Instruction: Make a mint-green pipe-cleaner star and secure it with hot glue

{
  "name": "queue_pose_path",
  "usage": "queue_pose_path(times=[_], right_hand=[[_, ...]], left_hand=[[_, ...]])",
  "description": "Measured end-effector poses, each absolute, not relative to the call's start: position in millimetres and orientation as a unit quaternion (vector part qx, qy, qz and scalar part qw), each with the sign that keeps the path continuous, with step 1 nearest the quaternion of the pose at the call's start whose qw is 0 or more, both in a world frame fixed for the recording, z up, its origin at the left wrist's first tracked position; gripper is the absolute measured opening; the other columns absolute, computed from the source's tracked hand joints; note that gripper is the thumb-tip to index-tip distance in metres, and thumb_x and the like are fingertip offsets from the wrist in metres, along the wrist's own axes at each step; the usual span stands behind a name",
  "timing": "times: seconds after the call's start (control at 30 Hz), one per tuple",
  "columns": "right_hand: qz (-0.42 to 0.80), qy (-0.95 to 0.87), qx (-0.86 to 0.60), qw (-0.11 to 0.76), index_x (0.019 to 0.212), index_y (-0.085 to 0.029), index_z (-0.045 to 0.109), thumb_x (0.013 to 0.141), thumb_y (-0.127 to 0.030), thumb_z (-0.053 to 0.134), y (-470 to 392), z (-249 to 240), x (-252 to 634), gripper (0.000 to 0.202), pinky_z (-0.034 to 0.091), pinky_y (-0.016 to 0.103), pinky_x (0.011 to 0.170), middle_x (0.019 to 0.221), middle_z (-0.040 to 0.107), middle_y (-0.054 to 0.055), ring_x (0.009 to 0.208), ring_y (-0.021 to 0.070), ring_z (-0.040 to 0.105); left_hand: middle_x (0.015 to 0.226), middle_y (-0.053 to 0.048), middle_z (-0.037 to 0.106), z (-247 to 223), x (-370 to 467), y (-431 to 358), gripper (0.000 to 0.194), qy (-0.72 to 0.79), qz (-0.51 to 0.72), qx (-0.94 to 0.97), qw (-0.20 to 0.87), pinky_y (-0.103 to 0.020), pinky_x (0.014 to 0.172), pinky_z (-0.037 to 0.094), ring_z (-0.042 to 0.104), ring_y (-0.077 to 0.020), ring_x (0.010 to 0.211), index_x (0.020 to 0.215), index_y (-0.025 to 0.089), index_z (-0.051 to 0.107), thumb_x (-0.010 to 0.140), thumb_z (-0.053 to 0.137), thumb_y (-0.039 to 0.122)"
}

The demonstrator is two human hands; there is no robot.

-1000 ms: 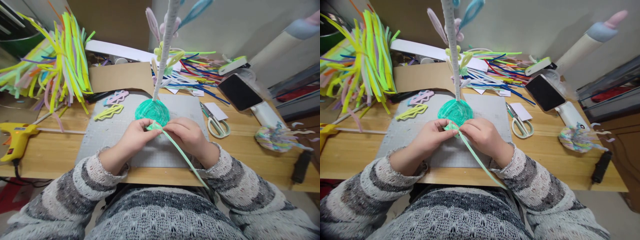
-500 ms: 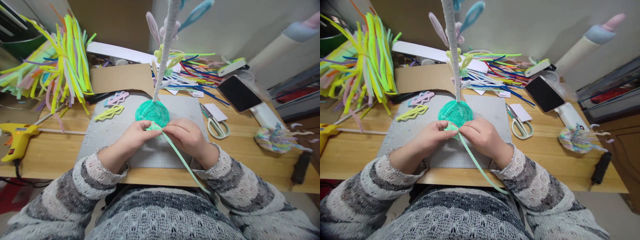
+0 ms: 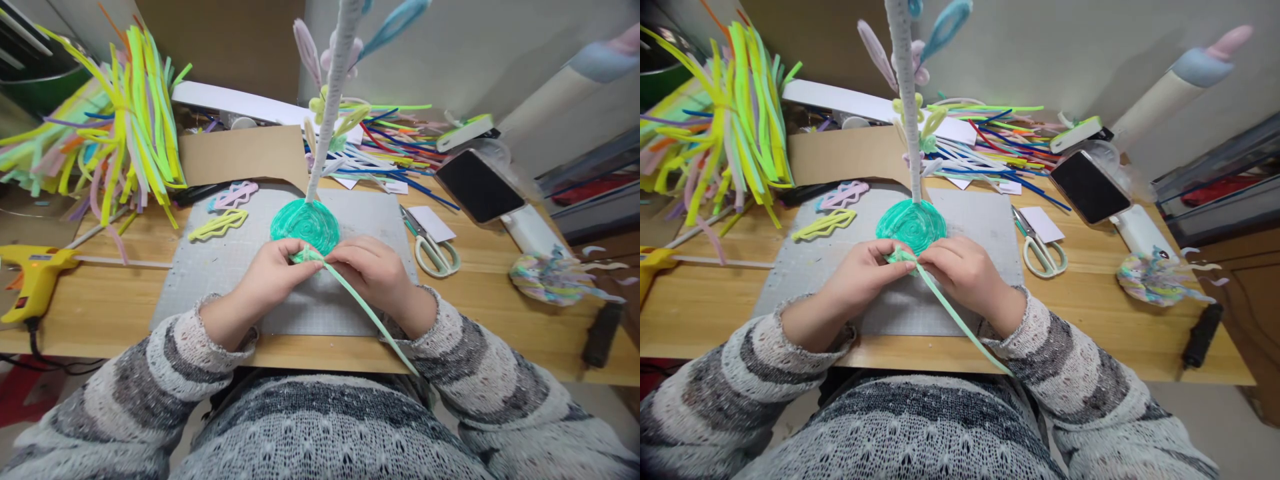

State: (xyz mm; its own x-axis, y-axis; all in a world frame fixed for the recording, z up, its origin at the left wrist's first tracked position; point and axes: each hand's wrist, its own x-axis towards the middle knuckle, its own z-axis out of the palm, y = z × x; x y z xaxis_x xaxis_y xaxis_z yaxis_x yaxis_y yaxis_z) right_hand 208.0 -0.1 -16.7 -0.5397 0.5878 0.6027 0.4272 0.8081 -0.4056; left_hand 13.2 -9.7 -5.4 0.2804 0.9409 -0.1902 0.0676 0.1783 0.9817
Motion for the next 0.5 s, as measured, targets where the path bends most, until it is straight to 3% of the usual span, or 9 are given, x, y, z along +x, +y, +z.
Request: queue_pose_path(times=[0.23,0.4,0.5], right_hand=[[0.333,-0.781,-0.355,0.391,0.077,-0.018,0.066,0.088,-0.034,0.064,-0.4,-14.8,202.9,0.019,0.048,0.028,0.062,0.072,0.067,0.002,0.064,0.0134,0.058],[0.47,-0.693,-0.421,0.348,0.069,-0.016,0.063,0.073,-0.041,0.078,-1.9,-13.4,201.5,0.029,0.042,0.025,0.054,0.062,0.059,-0.001,0.056,0.011,0.05],[0.585,-0.61,-0.437,0.31,0.066,-0.016,0.059,0.071,-0.04,0.078,-0.8,-13.0,201.8,0.031,0.038,0.023,0.048,0.055,0.056,-0.003,0.049,0.0094,0.049]], left_hand=[[0.074,-0.003,0.068,-1.7,12.6,-10.0,0.01,0.483,0.364,0.655,0.452,-0.03,0.072,0.042,0.059,-0.0177,0.073,0.071,0.017,0.067,0.075,0.068,0.026],[0.079,-0.005,0.069,-6.2,12.6,-10.9,0.008,0.437,0.351,0.746,0.359,-0.032,0.078,0.044,0.061,-0.0195,0.079,0.073,0.019,0.066,0.077,0.06,0.016],[0.081,-0.006,0.069,-8.0,12.6,-10.7,0.011,0.403,0.342,0.786,0.321,-0.034,0.081,0.044,0.061,-0.0207,0.083,0.075,0.019,0.066,0.077,0.057,0.013]])
